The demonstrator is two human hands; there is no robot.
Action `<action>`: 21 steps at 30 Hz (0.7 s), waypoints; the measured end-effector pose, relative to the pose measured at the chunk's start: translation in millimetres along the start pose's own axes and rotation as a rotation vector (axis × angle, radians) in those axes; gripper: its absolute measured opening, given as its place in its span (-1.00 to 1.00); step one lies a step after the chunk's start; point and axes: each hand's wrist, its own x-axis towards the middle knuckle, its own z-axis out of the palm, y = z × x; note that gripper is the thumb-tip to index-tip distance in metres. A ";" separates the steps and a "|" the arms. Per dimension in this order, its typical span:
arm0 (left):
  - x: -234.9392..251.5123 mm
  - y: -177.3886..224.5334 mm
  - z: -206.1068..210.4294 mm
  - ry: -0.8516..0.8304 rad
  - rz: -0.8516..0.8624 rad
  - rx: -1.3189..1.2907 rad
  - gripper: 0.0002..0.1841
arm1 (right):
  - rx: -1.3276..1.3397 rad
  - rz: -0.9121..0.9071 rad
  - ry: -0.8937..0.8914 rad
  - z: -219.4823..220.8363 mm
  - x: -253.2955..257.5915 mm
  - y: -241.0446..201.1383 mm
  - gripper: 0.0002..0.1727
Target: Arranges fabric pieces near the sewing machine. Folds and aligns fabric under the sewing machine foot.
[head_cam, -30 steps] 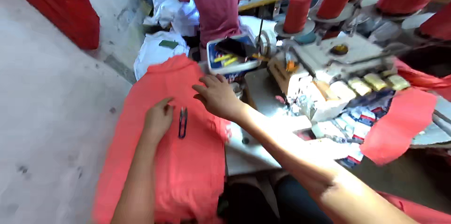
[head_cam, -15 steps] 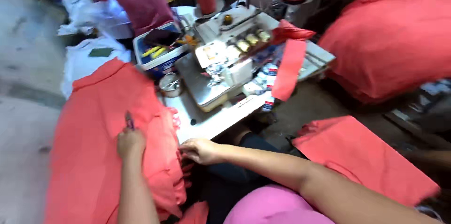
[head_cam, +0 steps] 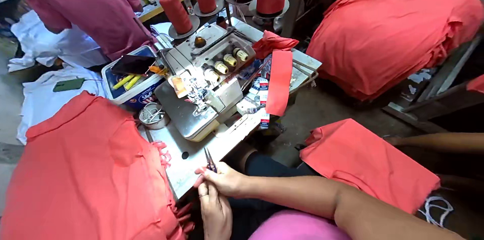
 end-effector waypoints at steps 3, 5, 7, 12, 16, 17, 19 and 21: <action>-1.1 -10.2 -9.1 -0.223 0.086 -0.051 -0.51 | -0.020 -0.007 0.209 -23.0 -11.6 -5.9 -0.63; 1.5 -16.7 -16.6 -0.276 0.098 -0.085 -0.55 | -0.080 -0.065 0.350 -40.3 -16.3 -16.4 -0.63; 5.3 -22.8 -25.9 -0.247 0.073 -0.064 -0.64 | -0.209 -0.112 0.471 -54.7 -18.9 -26.1 -0.68; 14.3 -38.9 -72.6 -0.003 -0.132 0.073 -0.75 | -0.505 -0.357 0.426 -84.2 -5.2 -5.4 -0.70; 19.2 -51.0 -115.3 0.140 -0.249 0.183 -0.73 | -0.523 -0.494 0.368 -105.5 7.6 0.1 -0.38; 17.3 -56.8 -124.7 0.161 -0.245 0.227 -0.72 | -0.479 -0.489 0.378 -107.5 8.4 -3.3 -0.30; 16.2 -69.4 -136.1 0.179 -0.214 0.306 -0.70 | -0.376 -0.503 0.474 -111.4 7.5 -12.7 -0.39; 21.9 -78.0 -138.6 0.161 -0.192 0.366 -0.67 | -0.281 -0.540 0.677 -119.2 9.9 -25.6 -0.53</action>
